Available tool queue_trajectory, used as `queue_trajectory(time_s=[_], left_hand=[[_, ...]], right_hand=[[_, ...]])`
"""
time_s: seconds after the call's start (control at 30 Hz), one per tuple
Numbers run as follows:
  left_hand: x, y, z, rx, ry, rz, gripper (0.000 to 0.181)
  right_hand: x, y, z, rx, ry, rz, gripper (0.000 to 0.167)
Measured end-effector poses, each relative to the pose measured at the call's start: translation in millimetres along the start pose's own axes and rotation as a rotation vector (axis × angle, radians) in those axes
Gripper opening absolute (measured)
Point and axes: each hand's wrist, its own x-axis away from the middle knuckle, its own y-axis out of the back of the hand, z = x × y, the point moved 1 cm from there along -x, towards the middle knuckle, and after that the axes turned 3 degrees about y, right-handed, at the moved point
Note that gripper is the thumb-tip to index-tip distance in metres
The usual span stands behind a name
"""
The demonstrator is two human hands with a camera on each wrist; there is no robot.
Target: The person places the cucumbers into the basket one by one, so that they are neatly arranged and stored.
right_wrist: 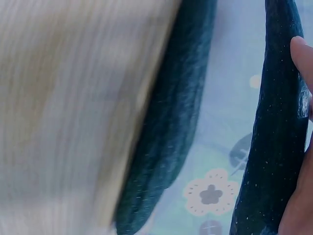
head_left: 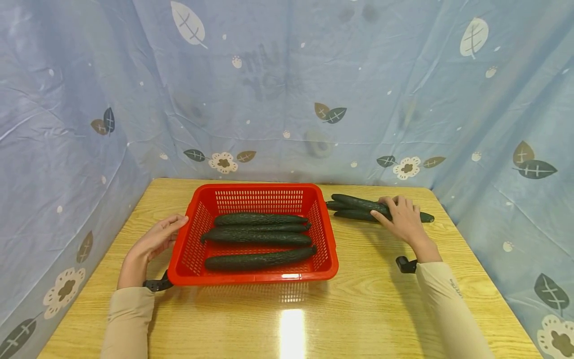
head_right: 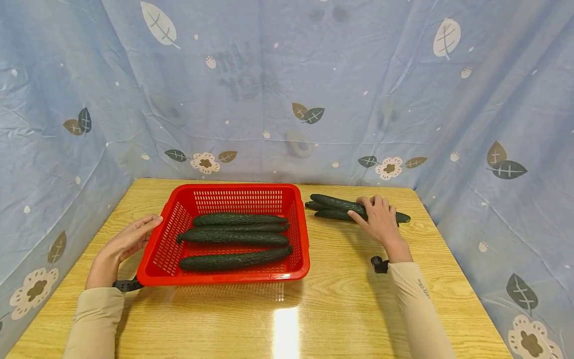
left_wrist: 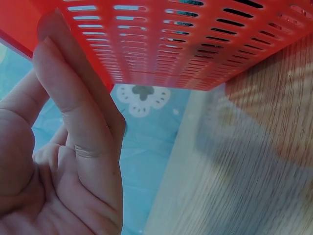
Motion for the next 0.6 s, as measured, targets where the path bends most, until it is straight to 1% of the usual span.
queue_trajectory(time_s=[0.23,0.6], left_hand=[[0.3,-0.1,0.2,-0.005,0.002,-0.002,0.023],[-0.7,0.0,0.6,0.024,-0.013,0.018,0.021]], right_hand=[[-4.7,15.1,12.0,0.021,-0.002,-0.003,0.046],[-11.8,36.6,32.0,0.029,0.026,-0.026,0.044]])
